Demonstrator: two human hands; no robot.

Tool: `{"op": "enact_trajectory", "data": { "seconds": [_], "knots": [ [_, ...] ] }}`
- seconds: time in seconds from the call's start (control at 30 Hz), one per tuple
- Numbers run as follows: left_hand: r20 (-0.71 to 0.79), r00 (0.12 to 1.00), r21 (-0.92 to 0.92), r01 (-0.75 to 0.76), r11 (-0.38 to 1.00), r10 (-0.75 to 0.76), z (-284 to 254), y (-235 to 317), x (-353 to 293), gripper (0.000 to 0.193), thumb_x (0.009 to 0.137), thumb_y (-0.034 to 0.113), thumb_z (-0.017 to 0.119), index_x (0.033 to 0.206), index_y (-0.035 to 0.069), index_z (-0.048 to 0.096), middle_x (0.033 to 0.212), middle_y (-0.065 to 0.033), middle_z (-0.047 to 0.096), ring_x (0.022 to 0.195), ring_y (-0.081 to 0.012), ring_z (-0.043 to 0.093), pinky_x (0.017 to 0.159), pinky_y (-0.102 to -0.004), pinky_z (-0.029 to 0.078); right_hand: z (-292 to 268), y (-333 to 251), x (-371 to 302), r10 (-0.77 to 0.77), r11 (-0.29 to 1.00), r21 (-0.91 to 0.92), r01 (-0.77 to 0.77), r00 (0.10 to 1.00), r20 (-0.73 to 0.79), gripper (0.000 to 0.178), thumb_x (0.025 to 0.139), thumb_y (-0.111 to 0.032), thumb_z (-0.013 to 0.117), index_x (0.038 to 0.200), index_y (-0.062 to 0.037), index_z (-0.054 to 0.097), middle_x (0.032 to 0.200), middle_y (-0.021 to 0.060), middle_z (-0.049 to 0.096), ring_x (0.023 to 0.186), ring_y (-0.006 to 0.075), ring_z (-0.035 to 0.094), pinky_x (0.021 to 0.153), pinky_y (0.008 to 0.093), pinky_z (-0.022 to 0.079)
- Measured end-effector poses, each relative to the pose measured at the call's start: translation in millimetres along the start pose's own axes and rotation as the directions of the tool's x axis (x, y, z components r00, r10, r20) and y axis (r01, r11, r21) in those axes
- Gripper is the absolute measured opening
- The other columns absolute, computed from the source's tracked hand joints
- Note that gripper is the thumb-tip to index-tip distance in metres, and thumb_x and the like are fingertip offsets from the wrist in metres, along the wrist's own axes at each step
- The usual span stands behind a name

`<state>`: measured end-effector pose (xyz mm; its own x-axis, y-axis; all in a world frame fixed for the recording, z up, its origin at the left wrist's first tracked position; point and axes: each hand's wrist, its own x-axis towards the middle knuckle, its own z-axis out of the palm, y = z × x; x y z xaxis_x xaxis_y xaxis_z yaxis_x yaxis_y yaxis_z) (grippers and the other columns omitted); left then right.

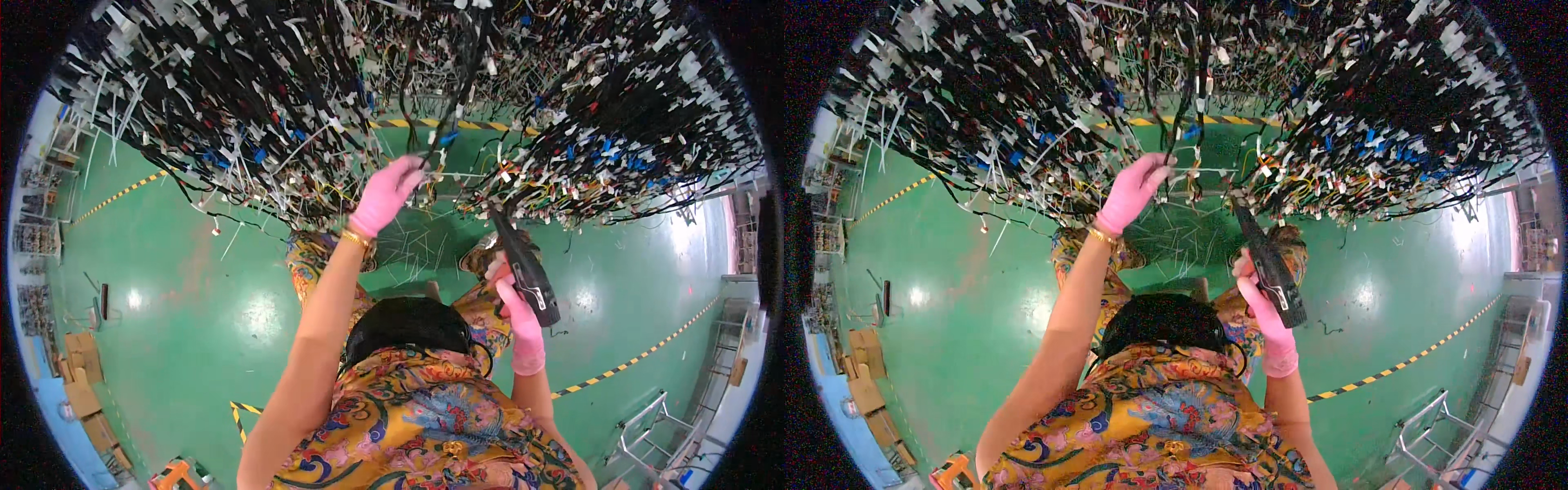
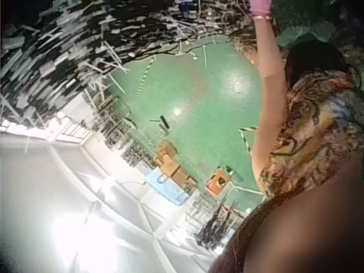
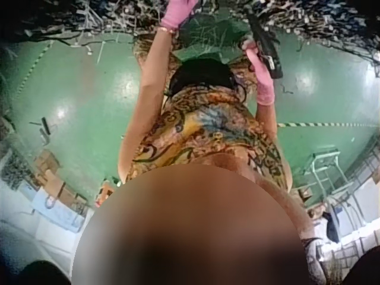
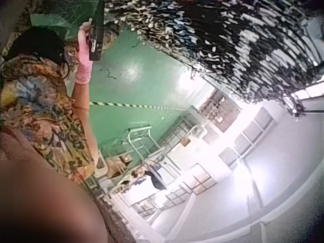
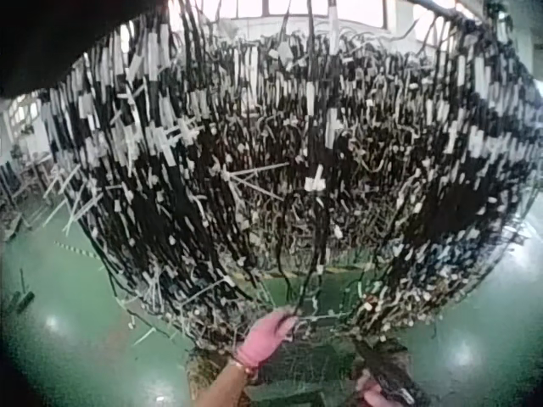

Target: Applying cable ties to a large wiring harness assembly using a cable tie gun tool.

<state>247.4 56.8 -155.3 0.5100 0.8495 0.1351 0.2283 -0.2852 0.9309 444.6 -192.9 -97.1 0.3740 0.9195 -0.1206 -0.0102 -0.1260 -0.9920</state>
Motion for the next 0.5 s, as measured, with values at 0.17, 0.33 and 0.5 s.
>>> {"op": "enact_trajectory", "data": {
  "seconds": [0.17, 0.33, 0.5],
  "knots": [
    [-0.066, 0.998, -0.582, -0.017, 0.813, -0.026, 10, -2, -50, 0.019, 0.099, 0.011, 0.064, 0.112, -0.002, 0.059, 0.096, -0.0078, 0.068, 0.089, -0.0145, 0.066, 0.083, -0.029, 0.053, -3, 1, 25, 0.008, 0.995, -0.103, -0.009, 1.0, -0.009, 0.039, 0.09, -0.008, 0.071, 0.129, -0.0034, 0.065, 0.115, 0.004, 0.07, 0.103, 0.0114, 0.064, 0.091, 0.03, 0.051],
    [-0.058, 0.985, -0.655, 0.087, 0.75, -0.165, 2, 1, -79, 0.017, 0.097, 0.009, 0.064, 0.11, -0.002, 0.06, 0.089, -0.0091, 0.068, 0.08, -0.0159, 0.065, 0.078, -0.0307, 0.054, -5, -10, 53, -0.058, 0.987, -0.138, 0.079, 0.987, 0.152, 0.038, 0.086, -0.011, 0.076, 0.121, -0.0031, 0.066, 0.105, 0.0044, 0.071, 0.097, 0.0126, 0.065, 0.089, 0.0311, 0.052],
    [-0.041, 0.972, -0.683, 0.141, 0.716, -0.231, -6, 20, -88, 0.018, 0.1, 0.011, 0.062, 0.111, -0.003, 0.06, 0.089, -0.0111, 0.068, 0.068, -0.0133, 0.061, 0.063, -0.0274, 0.052, 8, -30, 60, -0.253, 0.792, -0.358, 0.495, 0.799, 0.546, 0.044, 0.077, -0.014, 0.08, 0.113, 0.0032, 0.062, 0.094, 0.0112, 0.061, 0.083, 0.0245, 0.058, 0.078, 0.034, 0.048]
  ]
}}
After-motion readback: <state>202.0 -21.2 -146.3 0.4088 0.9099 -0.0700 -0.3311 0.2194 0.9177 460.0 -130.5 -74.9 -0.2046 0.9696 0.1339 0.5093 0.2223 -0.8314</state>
